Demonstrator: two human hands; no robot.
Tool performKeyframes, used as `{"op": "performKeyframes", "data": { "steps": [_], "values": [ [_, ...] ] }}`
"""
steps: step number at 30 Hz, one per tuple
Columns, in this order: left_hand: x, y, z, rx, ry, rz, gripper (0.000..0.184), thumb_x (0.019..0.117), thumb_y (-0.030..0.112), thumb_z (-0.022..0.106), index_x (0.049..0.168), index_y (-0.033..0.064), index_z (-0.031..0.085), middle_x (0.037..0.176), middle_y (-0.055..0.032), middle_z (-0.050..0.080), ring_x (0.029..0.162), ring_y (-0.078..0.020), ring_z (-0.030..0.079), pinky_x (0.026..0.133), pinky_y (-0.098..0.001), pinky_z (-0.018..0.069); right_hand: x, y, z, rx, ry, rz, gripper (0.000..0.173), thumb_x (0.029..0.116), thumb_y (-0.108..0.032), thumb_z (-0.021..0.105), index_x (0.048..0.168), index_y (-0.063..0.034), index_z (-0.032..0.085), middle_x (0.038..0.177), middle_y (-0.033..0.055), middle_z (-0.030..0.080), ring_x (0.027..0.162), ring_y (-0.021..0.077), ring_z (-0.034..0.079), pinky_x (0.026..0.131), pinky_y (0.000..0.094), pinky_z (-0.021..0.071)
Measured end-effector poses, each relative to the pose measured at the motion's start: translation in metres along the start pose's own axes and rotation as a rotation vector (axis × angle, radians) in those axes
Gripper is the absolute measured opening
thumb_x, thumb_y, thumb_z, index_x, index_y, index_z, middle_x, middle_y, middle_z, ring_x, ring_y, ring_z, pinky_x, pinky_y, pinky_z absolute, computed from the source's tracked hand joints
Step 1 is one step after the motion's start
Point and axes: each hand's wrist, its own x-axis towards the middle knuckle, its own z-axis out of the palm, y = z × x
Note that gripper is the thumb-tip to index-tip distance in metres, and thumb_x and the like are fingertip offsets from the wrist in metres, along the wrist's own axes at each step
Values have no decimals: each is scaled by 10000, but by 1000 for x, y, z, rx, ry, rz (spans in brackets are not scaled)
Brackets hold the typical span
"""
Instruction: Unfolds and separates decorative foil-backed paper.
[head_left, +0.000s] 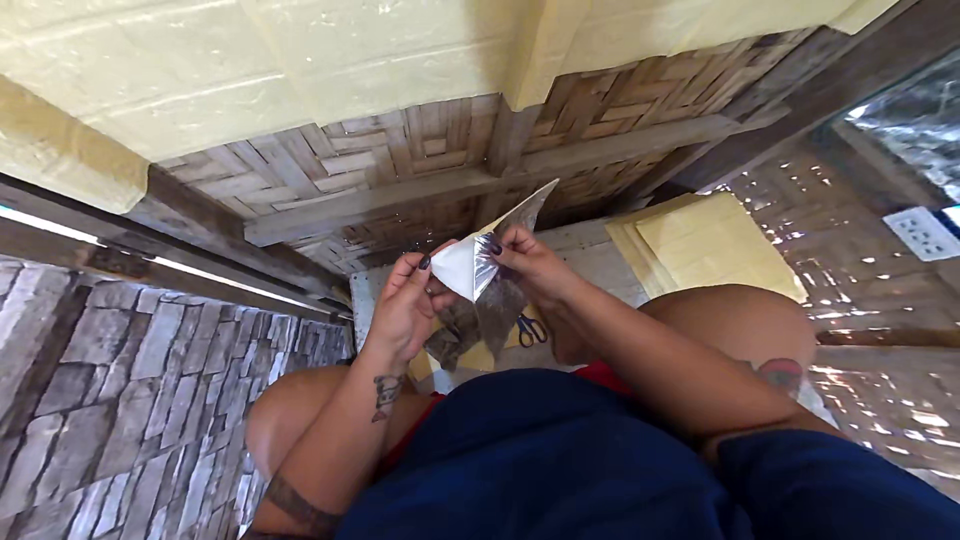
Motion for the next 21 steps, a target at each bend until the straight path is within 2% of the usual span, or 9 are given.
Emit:
{"op": "performKeyframes", "data": {
  "steps": [2, 3, 4, 8, 9, 12, 16, 19, 21],
  "values": [
    [1, -1, -1, -30, 19, -23, 228, 1088, 200, 422, 1067, 177, 649, 1125, -78, 725, 944, -199, 730, 861, -403, 617, -3, 1, -4, 47, 12, -22, 92, 1010, -138, 569, 947, -200, 591, 893, -42, 665, 758, 39, 633, 701, 234, 564],
    [2, -2, -1, -40, 13, -36, 215, 1085, 206, 434, 1059, 179, 646, 1043, -71, 721, 930, -201, 723, 874, -417, 611, -4, -2, -4, 58, 15, -43, 108, 1007, -131, 568, 935, -204, 601, 896, -47, 660, 768, 32, 625, 700, 226, 556],
    [2, -2, -2, -49, -5, -48, 204, 1081, 216, 445, 1058, 182, 645, 1022, -70, 721, 943, -205, 722, 893, -426, 605, -4, -5, -1, 53, 23, -65, 129, 998, -119, 562, 915, -207, 607, 882, -55, 646, 759, 23, 608, 683, 210, 537],
    [3, -9, -6, -66, -141, -64, 223, 1066, 320, 507, 1150, 198, 673, 1142, -78, 710, 1070, -223, 695, 971, -445, 569, -9, -20, 9, 31, 58, -58, 119, 954, -75, 598, 917, -187, 578, 821, -45, 635, 710, 28, 605, 660, 219, 541],
    [4, -11, -6, -65, -181, -66, 245, 1055, 361, 526, 1185, 206, 665, 1170, -78, 703, 1093, -225, 686, 982, -445, 561, -8, -23, 11, 34, 58, -35, 130, 945, -41, 606, 964, -164, 568, 823, -32, 636, 703, 38, 608, 664, 229, 549],
    [5, -15, -6, -70, -242, -89, 384, 1009, 476, 573, 1304, 231, 595, 1274, -67, 659, 1165, -238, 649, 1000, -455, 540, -5, -30, 16, 34, 32, 54, 281, 954, 27, 566, 1209, -90, 563, 919, 3, 695, 741, 46, 662, 705, 229, 586],
    [6, -17, -8, -162, -307, -58, 518, 925, 550, 604, 1346, 248, 603, 1328, -75, 649, 1185, -255, 647, 960, -470, 551, -1, -34, 20, -49, 6, 100, 151, 1047, -47, 464, 1150, -55, 573, 842, -9, 647, 688, 29, 617, 662, 224, 558],
    [7, -14, -11, -154, -360, -49, 763, 805, 740, 596, 1403, 267, 553, 1414, -77, 587, 1257, -287, 600, 968, -507, 541, -1, -38, 26, -148, -5, 73, 171, 1066, -85, 430, 1181, -27, 542, 809, 11, 599, 631, 30, 576, 605, 218, 532],
    [7, -12, -13, -74, -326, -43, 890, 752, 829, 594, 1437, 269, 495, 1399, -68, 601, 1216, -277, 634, 933, -484, 572, -1, -43, 31, -312, -28, 45, 211, 1078, -96, 432, 1219, 16, 542, 880, 63, 623, 672, 57, 583, 632, 245, 526]
  ]
}}
